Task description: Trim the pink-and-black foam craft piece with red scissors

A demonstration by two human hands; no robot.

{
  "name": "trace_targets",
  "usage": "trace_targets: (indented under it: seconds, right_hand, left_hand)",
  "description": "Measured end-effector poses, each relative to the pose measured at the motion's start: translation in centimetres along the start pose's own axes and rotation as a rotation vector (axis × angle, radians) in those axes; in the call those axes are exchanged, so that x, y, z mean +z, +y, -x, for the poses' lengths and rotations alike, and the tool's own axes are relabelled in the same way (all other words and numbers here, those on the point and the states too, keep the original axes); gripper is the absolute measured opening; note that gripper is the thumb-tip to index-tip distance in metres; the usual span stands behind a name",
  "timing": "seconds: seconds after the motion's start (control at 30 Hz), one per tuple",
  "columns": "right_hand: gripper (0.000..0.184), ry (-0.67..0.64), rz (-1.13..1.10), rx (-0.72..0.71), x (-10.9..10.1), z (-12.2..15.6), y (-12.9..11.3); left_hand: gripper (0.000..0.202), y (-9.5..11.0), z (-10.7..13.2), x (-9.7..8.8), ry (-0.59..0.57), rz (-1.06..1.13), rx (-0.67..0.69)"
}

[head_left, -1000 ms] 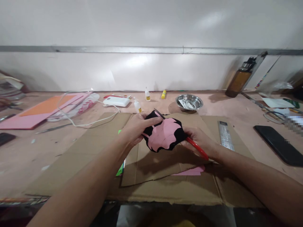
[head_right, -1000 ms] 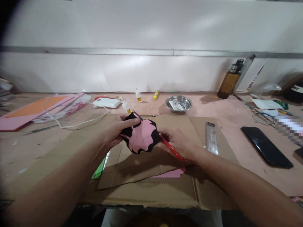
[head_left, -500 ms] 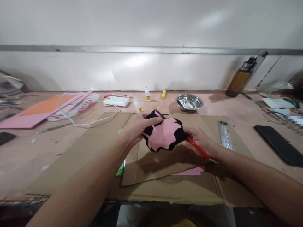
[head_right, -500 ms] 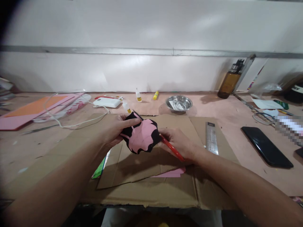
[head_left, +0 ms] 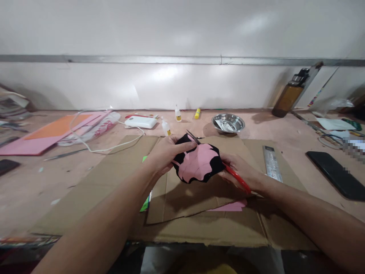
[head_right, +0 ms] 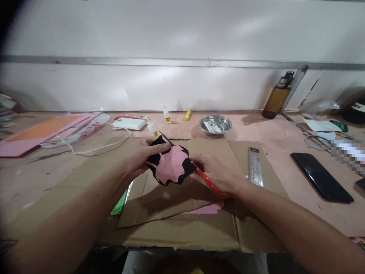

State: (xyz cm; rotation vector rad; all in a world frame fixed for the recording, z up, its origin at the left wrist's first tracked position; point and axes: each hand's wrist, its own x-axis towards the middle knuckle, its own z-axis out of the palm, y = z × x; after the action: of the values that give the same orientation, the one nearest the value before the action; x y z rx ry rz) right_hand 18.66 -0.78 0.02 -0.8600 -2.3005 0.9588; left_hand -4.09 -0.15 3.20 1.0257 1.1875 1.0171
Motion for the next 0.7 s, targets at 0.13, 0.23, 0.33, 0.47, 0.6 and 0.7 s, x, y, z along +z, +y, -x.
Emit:
trace_targets:
  seconds: [0.13,0.23,0.33,0.47,0.6,0.7]
  right_hand:
    - [0.012,0.022,-0.013,0.006,0.14,-0.08,-0.1]
    - [0.01,0.019,-0.037,0.001,0.23,-0.1,-0.18]
    - [0.009,0.03,-0.018,0.004,0.29,-0.04,-0.13]
    - [0.008,0.039,0.006,0.004,0.35,-0.03,-0.08]
    - [0.009,0.034,0.004,-0.01,0.34,-0.12,-0.2]
    - [0.01,0.04,-0.004,-0.017,0.32,-0.11,-0.29]
  left_hand:
    - [0.021,0.12,0.22,0.19,0.019,-0.022,0.008]
    - [0.02,0.05,0.29,0.23,0.011,-0.016,0.015]
    - [0.018,-0.06,0.32,0.23,0.012,-0.008,0.03]
    - [0.016,-0.12,0.31,0.16,-0.007,-0.009,0.033]
    - [0.016,-0.09,0.26,0.06,-0.013,-0.012,0.049]
    - [0.016,-0.03,0.23,0.05,-0.022,-0.009,0.053]
